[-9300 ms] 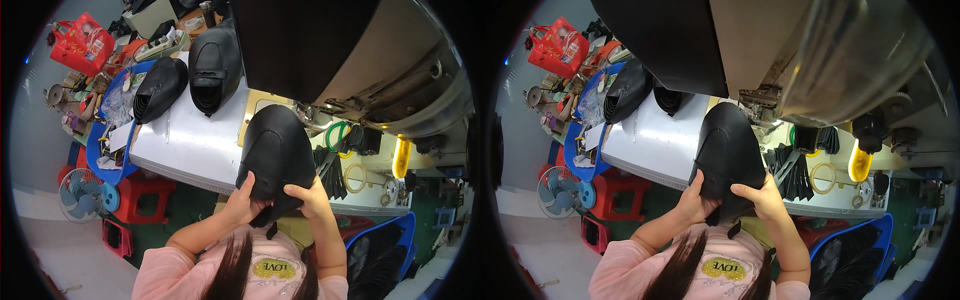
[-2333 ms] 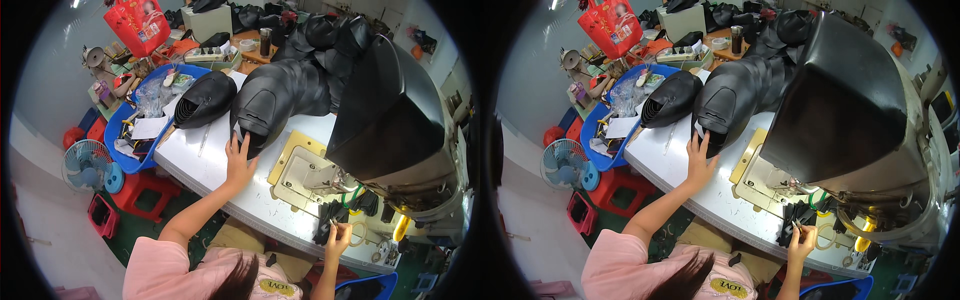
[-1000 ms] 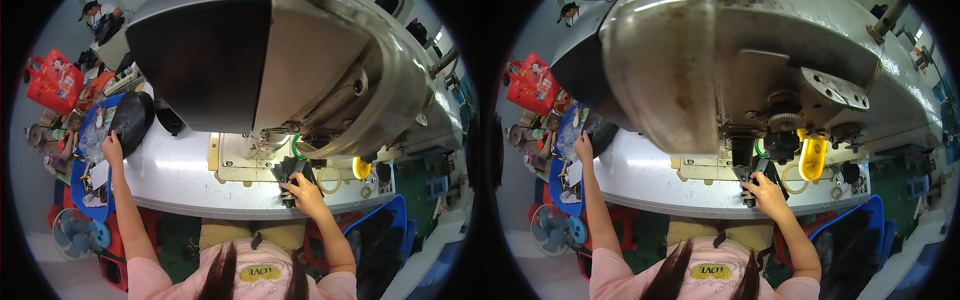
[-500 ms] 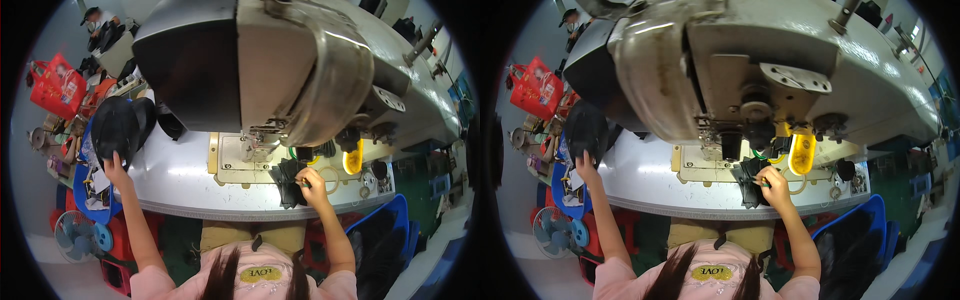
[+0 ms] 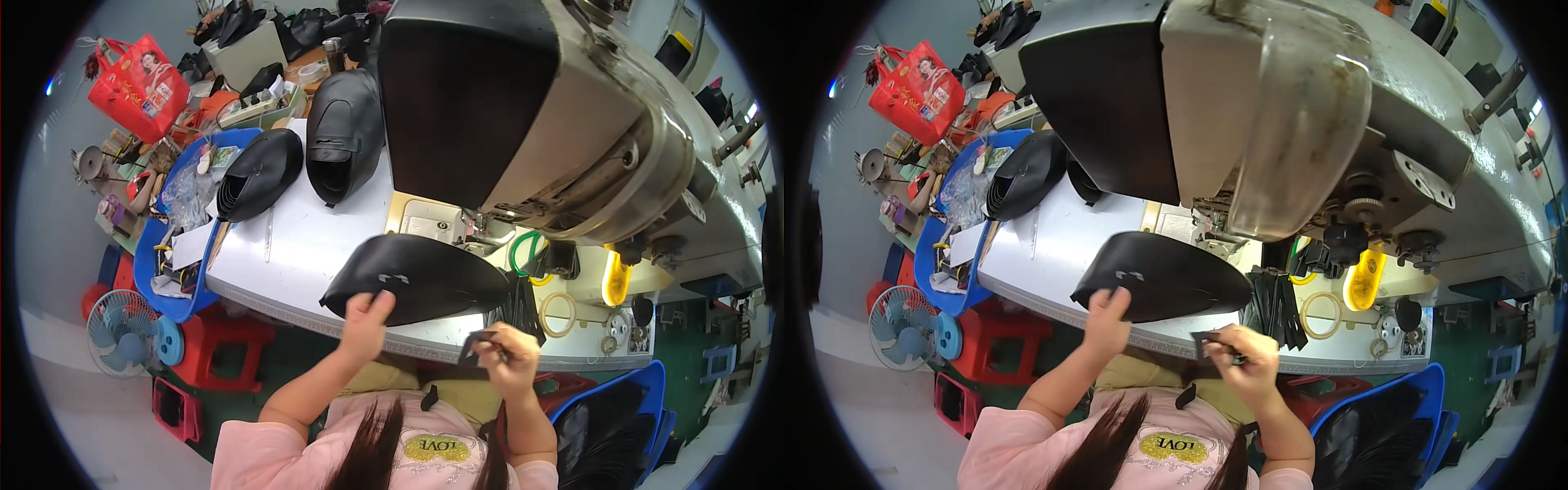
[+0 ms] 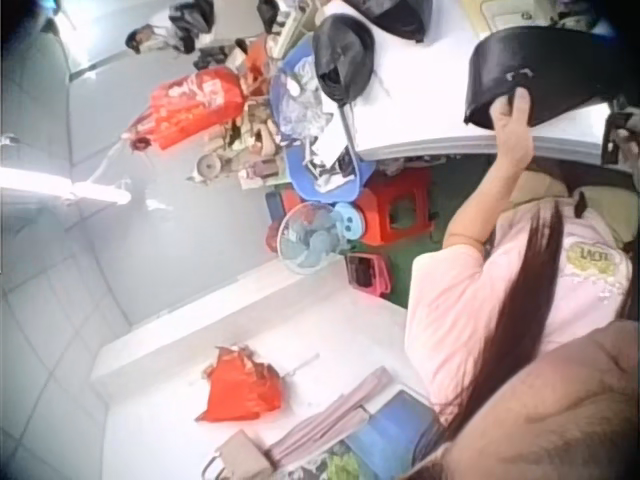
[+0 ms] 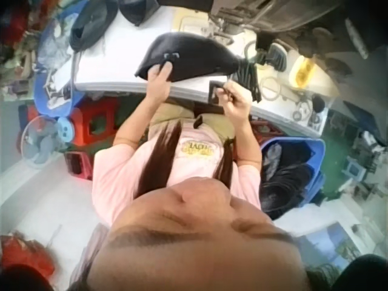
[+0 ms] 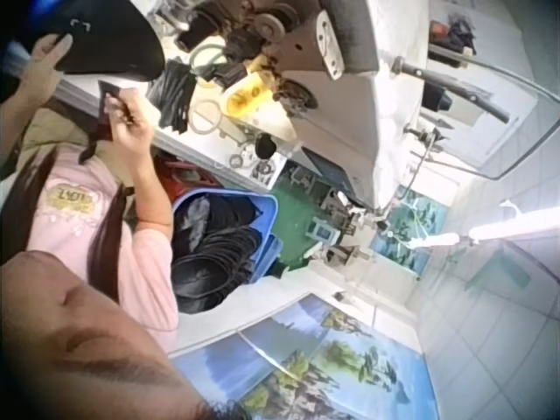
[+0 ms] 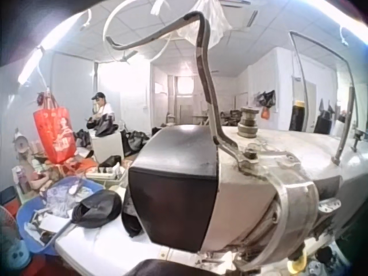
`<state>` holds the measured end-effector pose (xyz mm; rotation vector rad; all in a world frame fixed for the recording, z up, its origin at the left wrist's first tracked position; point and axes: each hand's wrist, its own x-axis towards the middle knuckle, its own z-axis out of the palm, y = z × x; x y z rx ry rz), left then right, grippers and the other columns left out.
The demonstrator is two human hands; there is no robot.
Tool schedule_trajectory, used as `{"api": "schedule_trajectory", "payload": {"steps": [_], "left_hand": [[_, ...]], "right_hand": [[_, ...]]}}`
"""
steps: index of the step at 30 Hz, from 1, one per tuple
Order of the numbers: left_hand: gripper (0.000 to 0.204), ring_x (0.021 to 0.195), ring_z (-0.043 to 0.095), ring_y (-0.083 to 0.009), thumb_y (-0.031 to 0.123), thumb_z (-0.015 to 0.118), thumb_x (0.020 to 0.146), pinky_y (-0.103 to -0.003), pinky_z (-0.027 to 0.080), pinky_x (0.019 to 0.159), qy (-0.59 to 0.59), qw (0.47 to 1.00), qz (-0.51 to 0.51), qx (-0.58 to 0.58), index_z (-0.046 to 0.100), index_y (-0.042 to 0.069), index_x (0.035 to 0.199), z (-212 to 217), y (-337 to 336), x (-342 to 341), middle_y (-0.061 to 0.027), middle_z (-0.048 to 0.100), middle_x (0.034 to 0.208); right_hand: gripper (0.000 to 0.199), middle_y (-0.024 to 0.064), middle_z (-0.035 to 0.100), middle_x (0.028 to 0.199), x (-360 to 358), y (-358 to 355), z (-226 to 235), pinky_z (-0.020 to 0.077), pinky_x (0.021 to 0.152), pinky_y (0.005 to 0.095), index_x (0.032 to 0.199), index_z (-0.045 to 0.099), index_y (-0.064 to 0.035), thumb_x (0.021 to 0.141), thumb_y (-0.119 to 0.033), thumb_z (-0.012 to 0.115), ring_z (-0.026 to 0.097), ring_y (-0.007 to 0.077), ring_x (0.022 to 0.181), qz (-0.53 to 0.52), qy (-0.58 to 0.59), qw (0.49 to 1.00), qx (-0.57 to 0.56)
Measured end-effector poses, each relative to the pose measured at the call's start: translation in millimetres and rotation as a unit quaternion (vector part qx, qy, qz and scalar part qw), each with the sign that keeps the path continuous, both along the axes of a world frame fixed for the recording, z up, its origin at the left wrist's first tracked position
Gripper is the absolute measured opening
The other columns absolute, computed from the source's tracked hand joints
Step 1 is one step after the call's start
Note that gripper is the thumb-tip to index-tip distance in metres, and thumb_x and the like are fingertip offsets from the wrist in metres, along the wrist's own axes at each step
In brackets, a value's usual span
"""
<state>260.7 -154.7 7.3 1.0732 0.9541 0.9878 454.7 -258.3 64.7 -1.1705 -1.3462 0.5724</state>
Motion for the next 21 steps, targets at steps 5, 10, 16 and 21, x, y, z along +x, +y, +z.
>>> {"api": "schedule_trajectory", "payload": {"steps": [5,10,16,21], "left_hand": [[0.025,0.08,0.053,-0.0054,0.02,0.049,0.095,-0.022,0.045,0.072,-0.105,0.992,-0.066,0.005,0.061,-0.002,0.095,13,-28,28,-0.0018,0.062,0.089],[0.025,0.079,0.051,-0.0044,0.021,0.048,0.095,-0.021,0.043,0.07,-0.126,0.981,-0.149,-0.001,0.061,-0.001,0.097,13,-26,25,0.0007,0.06,0.086],[0.021,0.075,0.05,-0.0032,0.017,0.05,0.094,-0.021,0.043,0.067,-0.122,0.98,-0.154,-0.018,0.06,-0.001,0.097,19,-26,29,0.0023,0.059,0.083],[0.019,0.066,0.047,-0.0017,0.015,0.053,0.092,-0.02,0.041,0.057,-0.081,0.985,-0.155,-0.008,0.061,-0.001,0.09,17,-25,31,0.0049,0.056,0.072]], "right_hand": [[0.011,-0.0005,0.058,0.056,-31,11,-17,0.0357,0.042,0.0184,0.073,0.061,-0.0003,0.081,-0.007,0.065,0.048,0.0022,0.046,0.0,0.159,0.965,-0.207],[0.014,-0.0005,0.058,0.056,-34,13,-18,0.035,0.042,0.0185,0.071,0.061,-0.0004,0.082,-0.009,0.064,0.047,0.0017,0.046,0.008,0.151,0.963,-0.224],[0.015,-0.0003,0.059,0.057,-32,14,-21,0.0352,0.042,0.0181,0.07,0.06,-0.0004,0.083,-0.008,0.063,0.047,0.0017,0.046,0.01,0.167,0.958,-0.235],[0.013,0.0002,0.059,0.058,-30,12,-21,0.0358,0.043,0.0178,0.071,0.061,-0.0005,0.082,-0.007,0.063,0.048,0.0019,0.047,0.008,0.182,0.952,-0.247]]}}
